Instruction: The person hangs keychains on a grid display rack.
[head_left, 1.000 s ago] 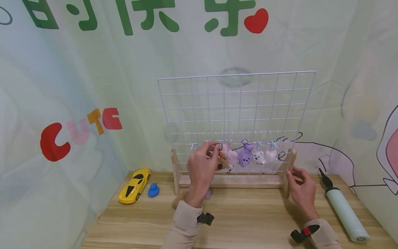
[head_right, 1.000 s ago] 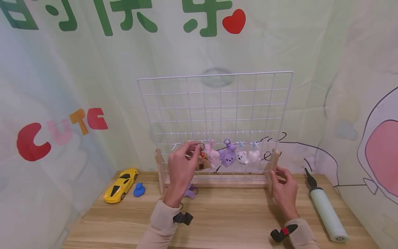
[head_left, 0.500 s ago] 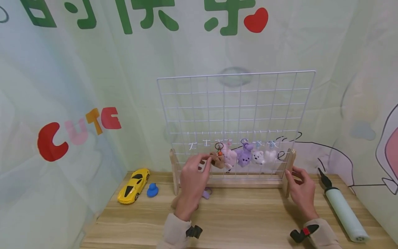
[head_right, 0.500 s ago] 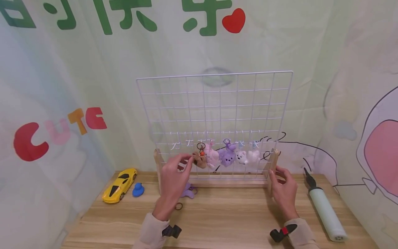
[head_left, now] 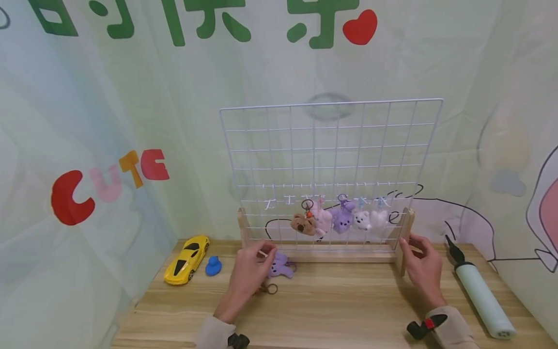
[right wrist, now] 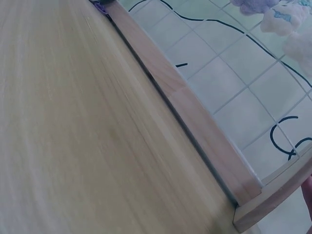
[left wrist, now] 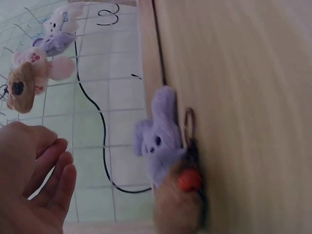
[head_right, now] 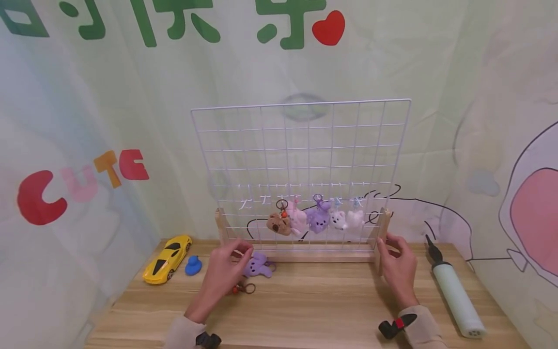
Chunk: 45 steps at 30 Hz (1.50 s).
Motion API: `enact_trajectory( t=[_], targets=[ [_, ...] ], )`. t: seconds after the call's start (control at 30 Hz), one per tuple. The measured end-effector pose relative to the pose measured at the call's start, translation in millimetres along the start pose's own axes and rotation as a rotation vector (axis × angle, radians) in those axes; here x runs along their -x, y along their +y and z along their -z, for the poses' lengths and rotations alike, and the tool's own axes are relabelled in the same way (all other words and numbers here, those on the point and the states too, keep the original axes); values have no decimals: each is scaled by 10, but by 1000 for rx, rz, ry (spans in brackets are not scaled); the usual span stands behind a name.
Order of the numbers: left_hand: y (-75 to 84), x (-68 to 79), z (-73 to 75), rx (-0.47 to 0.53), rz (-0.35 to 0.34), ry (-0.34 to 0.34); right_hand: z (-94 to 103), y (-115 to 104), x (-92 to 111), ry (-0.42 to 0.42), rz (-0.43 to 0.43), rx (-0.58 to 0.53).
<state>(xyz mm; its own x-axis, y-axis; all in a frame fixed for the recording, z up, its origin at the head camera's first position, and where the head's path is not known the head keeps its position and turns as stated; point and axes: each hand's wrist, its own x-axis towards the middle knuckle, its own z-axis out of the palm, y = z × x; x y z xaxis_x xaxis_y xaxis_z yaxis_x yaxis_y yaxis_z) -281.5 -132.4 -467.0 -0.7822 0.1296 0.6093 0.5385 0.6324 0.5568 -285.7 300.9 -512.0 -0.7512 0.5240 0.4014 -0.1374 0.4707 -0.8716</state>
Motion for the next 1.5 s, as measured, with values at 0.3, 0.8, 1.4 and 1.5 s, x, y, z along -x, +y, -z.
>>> enact_trajectory(
  t=[0.3,0.8,1.4,1.5],
  targets=[
    [-204,177,149,-110,57,-430,21,51,13,-7,-54,6],
    [-170,277,146,-200,-81,-666,15,45,39,-3,-59,24],
    [-170,314,132,-251,-222,-587,17,55,41,0,-18,-7],
    [-201,311,147,-198,-272,-555,19,35,47,3,-19,-9]
  ],
)
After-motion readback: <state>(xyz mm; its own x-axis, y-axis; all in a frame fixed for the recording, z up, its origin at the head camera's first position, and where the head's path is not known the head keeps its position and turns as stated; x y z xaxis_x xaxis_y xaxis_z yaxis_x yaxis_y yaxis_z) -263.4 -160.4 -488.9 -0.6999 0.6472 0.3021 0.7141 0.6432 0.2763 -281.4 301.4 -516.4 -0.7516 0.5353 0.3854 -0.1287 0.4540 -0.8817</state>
